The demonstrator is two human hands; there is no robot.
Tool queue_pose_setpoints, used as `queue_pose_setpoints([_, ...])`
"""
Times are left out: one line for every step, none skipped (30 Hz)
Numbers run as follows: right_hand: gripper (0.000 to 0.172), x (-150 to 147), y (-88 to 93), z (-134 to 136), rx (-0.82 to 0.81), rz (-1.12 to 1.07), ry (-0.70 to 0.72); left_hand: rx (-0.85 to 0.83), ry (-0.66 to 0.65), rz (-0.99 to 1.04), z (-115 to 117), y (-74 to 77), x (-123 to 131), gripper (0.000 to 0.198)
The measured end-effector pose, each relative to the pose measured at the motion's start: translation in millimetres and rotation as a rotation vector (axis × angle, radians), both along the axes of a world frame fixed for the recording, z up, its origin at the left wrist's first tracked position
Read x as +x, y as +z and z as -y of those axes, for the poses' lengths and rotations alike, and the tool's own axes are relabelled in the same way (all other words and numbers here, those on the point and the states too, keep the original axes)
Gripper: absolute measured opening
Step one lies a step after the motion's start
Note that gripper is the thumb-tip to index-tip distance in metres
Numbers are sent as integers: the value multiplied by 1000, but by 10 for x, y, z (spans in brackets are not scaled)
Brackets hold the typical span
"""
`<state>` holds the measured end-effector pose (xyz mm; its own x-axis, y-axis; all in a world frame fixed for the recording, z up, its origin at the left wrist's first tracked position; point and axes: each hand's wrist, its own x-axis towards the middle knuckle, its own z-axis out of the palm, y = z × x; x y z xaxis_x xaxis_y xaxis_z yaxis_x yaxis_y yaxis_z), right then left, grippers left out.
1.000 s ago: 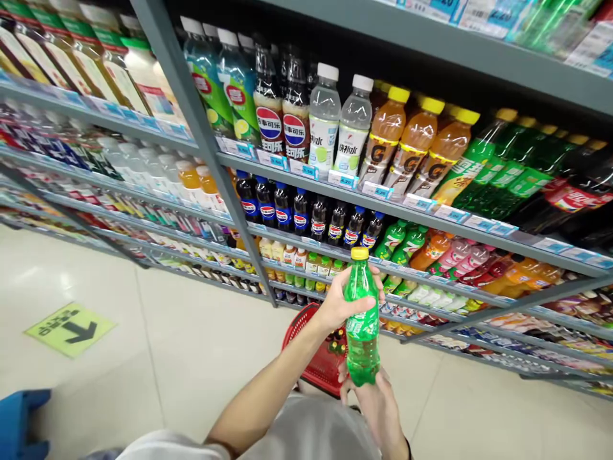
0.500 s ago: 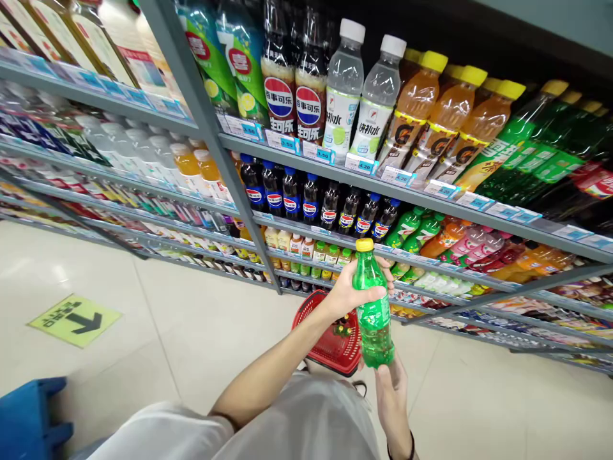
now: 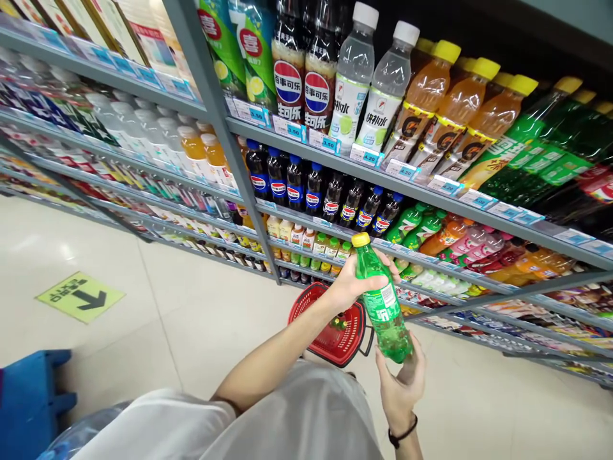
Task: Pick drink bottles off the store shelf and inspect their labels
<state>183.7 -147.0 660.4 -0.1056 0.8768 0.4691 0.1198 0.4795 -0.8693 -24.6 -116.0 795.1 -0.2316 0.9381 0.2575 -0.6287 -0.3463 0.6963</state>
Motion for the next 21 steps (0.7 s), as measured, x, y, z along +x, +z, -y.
queue_pose_setpoints([74, 37, 23, -30, 72, 5, -8, 2, -9, 22, -16, 16, 45, 43])
queue_pose_setpoints([76, 81, 51, -68, 142, 12, -12, 0, -14, 42, -35, 31, 96, 43])
queue_pose_setpoints([78, 135, 80, -113, 203, 23, -16, -6, -16, 60, -56, 45, 151, 43])
queue_pose_setpoints([80, 197, 106, -166, 251, 44, -19, -11, -19, 75, -79, 56, 210, 43])
queue_pose_setpoints([80, 266, 126, -223, 291, 69, -27, -17, -23, 88, -104, 64, 272, 43])
queue_pose_setpoints([79, 341, 139, -283, 326, 99, -35, -20, -27, 96, -130, 67, 336, 43])
queue_pose_setpoints([77, 418, 147, -343, 357, 124, -42, -18, -29, 100, -158, 66, 402, 42])
queue_pose_setpoints([72, 494, 151, -399, 374, 136, -49, -13, -29, 101, -189, 60, 468, 41])
queue_pose_setpoints([67, 569, 155, -448, 365, 136, -48, -5, -27, 101, -223, 49, 534, 41])
queue_pose_setpoints([64, 639, 161, -489, 323, 121, -41, 5, -27, 106, -260, 36, 601, 41])
queue_pose_setpoints([66, 706, 172, -519, 238, 97, -6, 15, -35, 118, -298, 22, 668, 41])
queue_pose_setpoints([69, 771, 189, -541, 118, 64, 68, 25, -48, 136, -338, 10, 736, 42])
queue_pose_setpoints([73, 832, 212, -553, -32, 25, 192, 35, -64, 162, -377, 1, 802, 42])
queue_pose_setpoints([75, 892, 239, -558, -195, -21, 368, 45, -80, 192, -414, -3, 868, 42])
queue_pose_setpoints([78, 950, 268, -559, -362, -79, 575, 57, -92, 222, -449, -3, 933, 41])
queue_pose_setpoints([83, 1006, 296, -557, -526, -148, 779, 72, -105, 243, -480, 1, 996, 40])
queue_pose_setpoints([91, 1059, 320, -556, -674, -220, 946, 85, -118, 253, -508, 8, 1057, 39])
queue_pose_setpoints([98, 1110, 338, -557, -789, -291, 1044, 98, -135, 252, -532, 16, 1116, 38])
queue_pose_setpoints([100, 1160, 347, -563, -869, -347, 1084, 107, -155, 241, -554, 23, 1173, 38])
queue_pose_setpoints([97, 1209, 345, -575, -914, -388, 1078, 117, -172, 225, -574, 27, 1227, 38])
queue_pose_setpoints([91, 1261, 333, -595, -931, -411, 1052, 126, -186, 208, -593, 26, 1280, 38])
